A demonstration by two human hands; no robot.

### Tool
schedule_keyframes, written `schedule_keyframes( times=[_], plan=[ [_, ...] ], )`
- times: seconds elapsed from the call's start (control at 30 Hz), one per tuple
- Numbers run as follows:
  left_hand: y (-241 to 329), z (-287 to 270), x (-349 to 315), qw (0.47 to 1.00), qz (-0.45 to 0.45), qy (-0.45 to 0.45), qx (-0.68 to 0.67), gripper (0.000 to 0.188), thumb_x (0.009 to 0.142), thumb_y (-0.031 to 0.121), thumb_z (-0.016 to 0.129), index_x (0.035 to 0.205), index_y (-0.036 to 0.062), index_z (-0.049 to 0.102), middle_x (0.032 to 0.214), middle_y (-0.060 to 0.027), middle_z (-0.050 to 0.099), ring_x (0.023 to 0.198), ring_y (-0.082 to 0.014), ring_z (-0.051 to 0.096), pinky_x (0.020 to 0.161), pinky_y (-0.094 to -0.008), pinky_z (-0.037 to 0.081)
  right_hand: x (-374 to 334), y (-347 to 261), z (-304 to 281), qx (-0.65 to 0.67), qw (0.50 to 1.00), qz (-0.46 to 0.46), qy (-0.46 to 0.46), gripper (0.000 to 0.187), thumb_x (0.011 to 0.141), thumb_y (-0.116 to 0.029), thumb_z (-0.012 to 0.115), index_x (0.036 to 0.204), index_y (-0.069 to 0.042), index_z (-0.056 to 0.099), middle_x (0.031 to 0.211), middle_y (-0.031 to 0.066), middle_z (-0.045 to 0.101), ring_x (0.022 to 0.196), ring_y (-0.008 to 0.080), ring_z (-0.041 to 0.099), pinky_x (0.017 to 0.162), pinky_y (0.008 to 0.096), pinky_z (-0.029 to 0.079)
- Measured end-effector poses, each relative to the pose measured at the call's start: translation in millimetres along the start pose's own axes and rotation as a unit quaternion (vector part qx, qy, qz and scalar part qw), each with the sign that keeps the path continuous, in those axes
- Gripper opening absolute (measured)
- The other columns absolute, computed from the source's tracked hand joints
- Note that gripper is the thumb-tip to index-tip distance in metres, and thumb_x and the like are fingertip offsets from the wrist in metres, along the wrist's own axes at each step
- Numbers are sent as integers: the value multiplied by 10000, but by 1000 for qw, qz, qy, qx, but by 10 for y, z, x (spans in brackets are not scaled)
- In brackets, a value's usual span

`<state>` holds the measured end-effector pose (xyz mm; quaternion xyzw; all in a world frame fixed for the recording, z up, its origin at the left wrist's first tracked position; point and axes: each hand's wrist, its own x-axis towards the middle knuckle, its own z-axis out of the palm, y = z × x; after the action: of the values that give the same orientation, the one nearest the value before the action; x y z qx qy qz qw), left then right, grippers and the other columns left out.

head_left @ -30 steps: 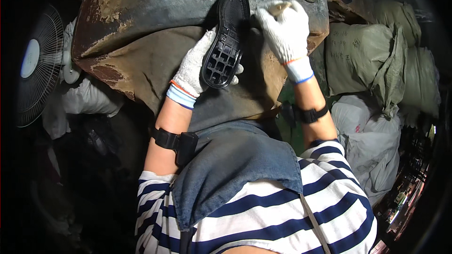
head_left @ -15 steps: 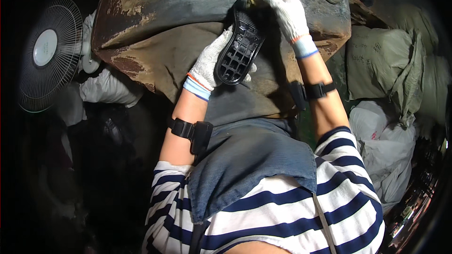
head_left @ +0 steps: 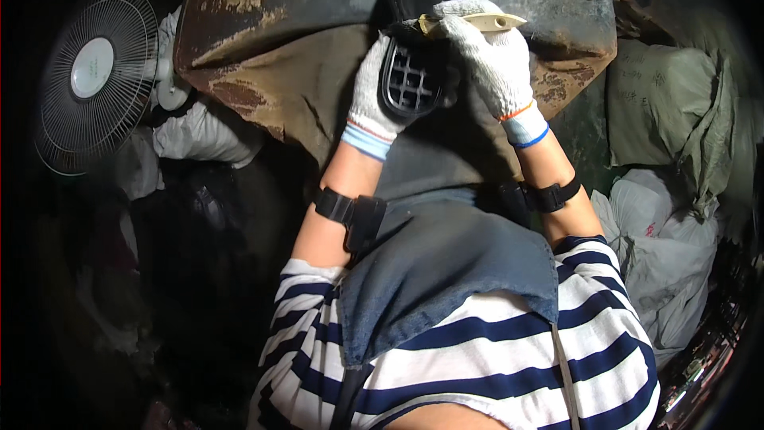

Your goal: The person applies liquid to shoe soles with a brush, turning each one to coat the edges and bottom. After finishing a sole, the person tosses it onto a pile on the floor and picks up another from the workbench.

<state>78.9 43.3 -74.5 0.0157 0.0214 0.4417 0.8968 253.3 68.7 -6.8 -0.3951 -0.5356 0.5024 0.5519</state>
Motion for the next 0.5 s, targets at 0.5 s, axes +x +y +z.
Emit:
schedule_keyframes(
  times=[0.5],
  plan=[
    [434, 631, -234, 939, 172, 132, 265, 594, 1072, 523, 470, 1260, -13, 644, 1037, -208, 745, 865, -377, 748, 709, -492, 648, -448, -422, -275, -339, 913, -188, -129, 161, 835, -218, 828, 979, -150, 807, 1022, -7, 776, 1111, 271, 666, 1040, 392, 485]
  ],
)
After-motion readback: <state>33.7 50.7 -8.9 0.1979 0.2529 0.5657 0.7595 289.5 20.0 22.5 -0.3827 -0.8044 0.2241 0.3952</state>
